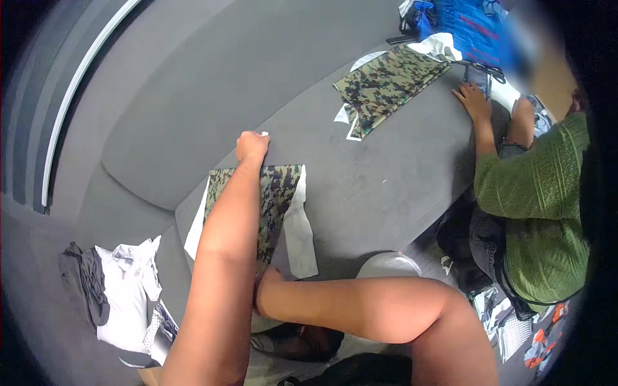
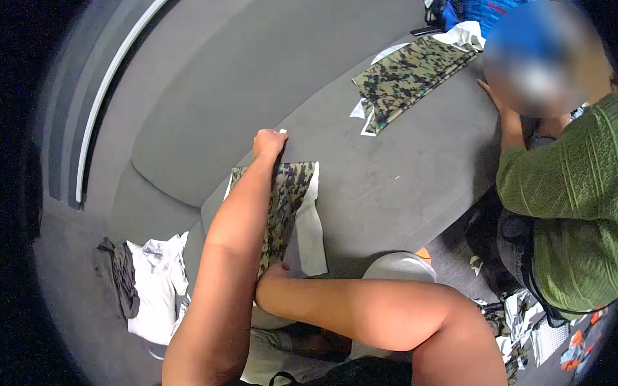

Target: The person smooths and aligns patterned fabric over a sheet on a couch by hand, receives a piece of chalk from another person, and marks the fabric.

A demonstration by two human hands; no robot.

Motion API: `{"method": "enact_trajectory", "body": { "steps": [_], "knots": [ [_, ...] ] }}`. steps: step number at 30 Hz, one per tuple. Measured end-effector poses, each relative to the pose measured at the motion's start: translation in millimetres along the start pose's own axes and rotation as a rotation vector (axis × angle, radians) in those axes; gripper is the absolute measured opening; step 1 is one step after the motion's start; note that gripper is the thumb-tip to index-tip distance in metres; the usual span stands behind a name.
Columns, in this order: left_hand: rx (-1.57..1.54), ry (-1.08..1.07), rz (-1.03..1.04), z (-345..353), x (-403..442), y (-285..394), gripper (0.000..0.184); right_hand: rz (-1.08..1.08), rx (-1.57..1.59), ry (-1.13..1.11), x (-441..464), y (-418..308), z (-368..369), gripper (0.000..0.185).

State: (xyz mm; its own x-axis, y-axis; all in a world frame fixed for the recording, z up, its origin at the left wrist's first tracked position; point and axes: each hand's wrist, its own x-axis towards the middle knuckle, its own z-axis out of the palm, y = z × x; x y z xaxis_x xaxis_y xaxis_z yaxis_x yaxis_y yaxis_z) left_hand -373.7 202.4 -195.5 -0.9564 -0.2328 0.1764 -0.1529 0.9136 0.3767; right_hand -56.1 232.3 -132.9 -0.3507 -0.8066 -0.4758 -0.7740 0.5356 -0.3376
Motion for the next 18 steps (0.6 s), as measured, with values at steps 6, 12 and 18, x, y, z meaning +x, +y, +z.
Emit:
{"method": "enact_trajectory", "body": {
  "steps": [6,12,18],
  "knots": [
    [-0.14,-0.031,0.16,-4,-6,-16,0.029,-0.02,-0.022,-0.039,-8,6,-6,0.039],
    [-0.558,-0.099,0.3,-64,-56,-19,0.025,0.009,0.03,0.019,7,0,3,0.032],
    [-1.077,-0.364,0.128,-167,-154,1,0.024,0.011,0.07,0.112,-4,1,5,0.03]
  ]
}}
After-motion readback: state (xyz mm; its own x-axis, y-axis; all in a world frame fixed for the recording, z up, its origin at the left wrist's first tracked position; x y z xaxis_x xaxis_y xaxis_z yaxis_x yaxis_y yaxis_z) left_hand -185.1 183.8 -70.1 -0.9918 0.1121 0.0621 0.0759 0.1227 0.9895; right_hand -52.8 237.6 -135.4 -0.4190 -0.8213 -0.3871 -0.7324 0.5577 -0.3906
